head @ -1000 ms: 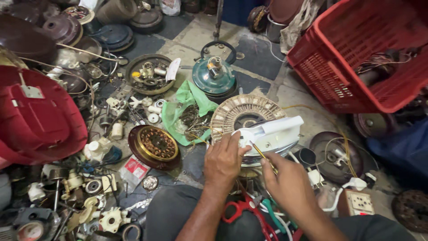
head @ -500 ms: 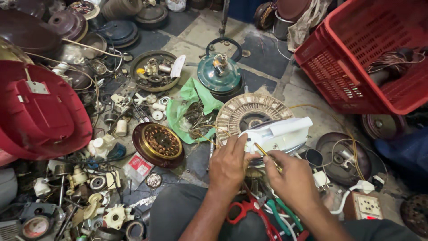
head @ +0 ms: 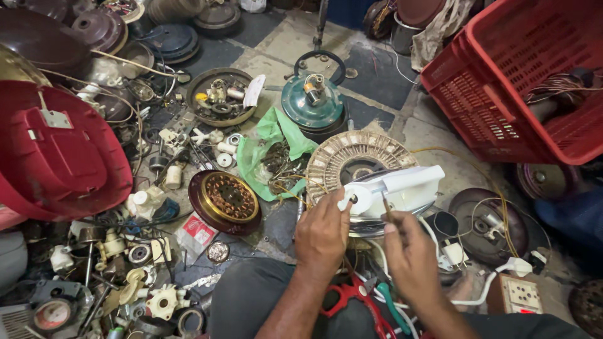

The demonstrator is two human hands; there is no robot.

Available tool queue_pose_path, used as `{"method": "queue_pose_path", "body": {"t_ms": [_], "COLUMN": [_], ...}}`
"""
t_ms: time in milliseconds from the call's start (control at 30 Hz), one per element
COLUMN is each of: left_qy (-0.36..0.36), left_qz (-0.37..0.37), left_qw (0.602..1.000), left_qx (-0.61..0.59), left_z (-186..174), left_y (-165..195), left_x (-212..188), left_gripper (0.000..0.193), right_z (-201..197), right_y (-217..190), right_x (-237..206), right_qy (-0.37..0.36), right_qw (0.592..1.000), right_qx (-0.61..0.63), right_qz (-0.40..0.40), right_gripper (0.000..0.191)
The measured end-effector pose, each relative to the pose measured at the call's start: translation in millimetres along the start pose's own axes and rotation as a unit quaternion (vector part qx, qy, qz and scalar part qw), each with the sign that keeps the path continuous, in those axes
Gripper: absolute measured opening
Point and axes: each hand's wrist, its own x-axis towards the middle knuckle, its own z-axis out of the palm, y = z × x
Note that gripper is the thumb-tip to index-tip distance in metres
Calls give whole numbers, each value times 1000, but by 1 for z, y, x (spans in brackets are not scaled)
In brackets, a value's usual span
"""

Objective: The person is repairing a white electric iron by connecting wires to its internal components. They use a screwdriver to adjust connections and test the appliance with a power cord.

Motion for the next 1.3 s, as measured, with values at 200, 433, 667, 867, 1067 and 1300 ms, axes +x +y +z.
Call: {"method": "queue_pose_path", "body": {"t_ms": [200, 433, 667, 867, 1067, 1300], "left_qy": [90, 131, 129, 124, 117, 103], "left_qz": [-129, -173, -175, -178, -184, -187], "left_qw": [984, 972, 972, 972, 971, 965], "left_qx": [-79, -94, -93, -88, -94, -151], "left_z": [-4, -11, -11, -14, -15, -9], "left_y": [4, 2, 4, 5, 6, 3], "left_x": [6, 13, 15, 15, 15, 11], "left_gripper": [19, 12, 12, 13, 13, 14], "right_z": [-16, -10, -5, -5, -5, -3], "right_y": [-38, -61, -58, -57, -56, -53], "right_x": [43, 66, 65, 62, 63, 62], "right_qy": [-34, -171, -136, -140, -136, -126], "right_qw": [958, 929, 929, 925, 924, 925], "right_qx": [-99, -253, -252, -266, -272, -264], "right_qz": [-266, -206, -235, -233, -232, -243], "right_gripper": [29, 21, 19, 22, 23, 20]}}
